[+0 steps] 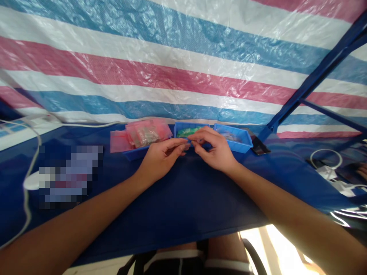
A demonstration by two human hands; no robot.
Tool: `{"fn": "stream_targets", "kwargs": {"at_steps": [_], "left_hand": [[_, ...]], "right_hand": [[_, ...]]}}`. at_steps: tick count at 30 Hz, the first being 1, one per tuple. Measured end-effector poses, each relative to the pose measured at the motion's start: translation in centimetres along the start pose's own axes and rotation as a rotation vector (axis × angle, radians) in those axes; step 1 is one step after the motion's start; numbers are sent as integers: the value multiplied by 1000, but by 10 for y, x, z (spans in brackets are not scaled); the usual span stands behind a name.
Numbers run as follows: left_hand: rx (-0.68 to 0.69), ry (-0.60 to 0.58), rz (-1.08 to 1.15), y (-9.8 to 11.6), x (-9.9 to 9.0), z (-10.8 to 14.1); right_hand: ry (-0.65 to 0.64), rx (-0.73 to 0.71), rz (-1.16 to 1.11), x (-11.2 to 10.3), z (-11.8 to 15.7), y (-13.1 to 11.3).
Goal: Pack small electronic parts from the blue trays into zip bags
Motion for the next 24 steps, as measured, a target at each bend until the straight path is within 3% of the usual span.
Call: {"fn": "stream_targets", "kwargs": {"at_steps": [3, 8, 14, 19, 24], "left_hand": [[2, -20, -25, 1, 0, 1], [8, -32, -78, 1, -2, 0], [4, -46, -93, -2, -3, -1], [-21, -28, -113, -6, -5, 0], [-80, -20, -106, -4, -3, 2]], "right_hand": [[48, 69, -64, -2, 4, 4], [24, 122, -180, 1, 8, 8], [36, 89, -165, 2, 6, 0], [98, 188, -179, 2, 10, 5], [93, 169, -226, 1, 9, 2]]}}
Point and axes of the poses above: each hand's wrist, its own z-axis away from the middle knuckle, its own x-axis out of the palm, y = z × x, the point moved 4 cm from there along -z, towards the middle knuckle, and after that the axes turned 10 degrees about -x, right-handed, at the moved point
